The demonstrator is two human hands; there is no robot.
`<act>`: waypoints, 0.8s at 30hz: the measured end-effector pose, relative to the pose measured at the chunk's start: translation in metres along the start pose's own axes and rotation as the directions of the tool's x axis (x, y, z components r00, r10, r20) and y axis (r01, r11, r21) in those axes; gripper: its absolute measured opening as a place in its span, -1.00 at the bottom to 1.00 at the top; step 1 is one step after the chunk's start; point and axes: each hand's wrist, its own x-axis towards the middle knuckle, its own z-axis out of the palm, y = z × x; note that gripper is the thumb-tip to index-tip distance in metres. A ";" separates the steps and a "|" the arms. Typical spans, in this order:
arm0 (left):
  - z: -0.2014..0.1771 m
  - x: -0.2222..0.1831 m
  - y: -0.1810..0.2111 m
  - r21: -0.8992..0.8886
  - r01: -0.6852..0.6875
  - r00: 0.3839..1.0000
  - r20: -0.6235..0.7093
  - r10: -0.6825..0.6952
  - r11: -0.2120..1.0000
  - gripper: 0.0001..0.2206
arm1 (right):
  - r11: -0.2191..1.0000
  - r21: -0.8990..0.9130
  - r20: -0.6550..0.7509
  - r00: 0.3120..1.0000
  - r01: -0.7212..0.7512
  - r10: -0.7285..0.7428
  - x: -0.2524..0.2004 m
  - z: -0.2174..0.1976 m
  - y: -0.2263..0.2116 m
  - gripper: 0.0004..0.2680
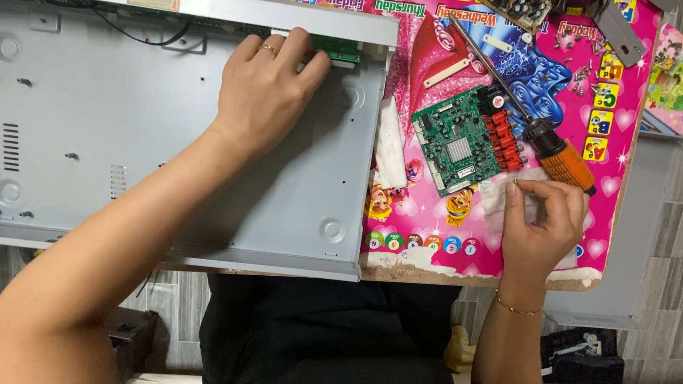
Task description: Disassembling an electronic device by removing screws and circuit boards, then cleaning the components with a cloth.
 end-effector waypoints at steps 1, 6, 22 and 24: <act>0.000 0.000 0.000 0.017 0.000 1.000 0.001 0.000 1.000 -0.93 | 1.000 -0.008 -0.002 1.000 0.003 -0.003 0.000 0.000 0.001 -0.89; 0.001 0.002 -0.001 0.047 -0.009 1.000 -0.016 0.009 0.999 -0.90 | 1.000 -0.012 -0.001 1.000 -0.021 0.021 0.000 0.001 0.001 -0.89; -0.017 0.004 0.000 -0.115 -0.040 0.999 0.018 0.043 0.993 -0.92 | 0.999 0.014 -0.004 0.999 -0.037 0.037 0.000 0.000 -0.002 -0.90; -0.028 0.010 0.013 -0.238 -0.027 0.998 0.050 0.040 0.971 -0.91 | 0.999 0.006 -0.011 0.999 -0.035 0.035 0.001 0.000 -0.003 -0.90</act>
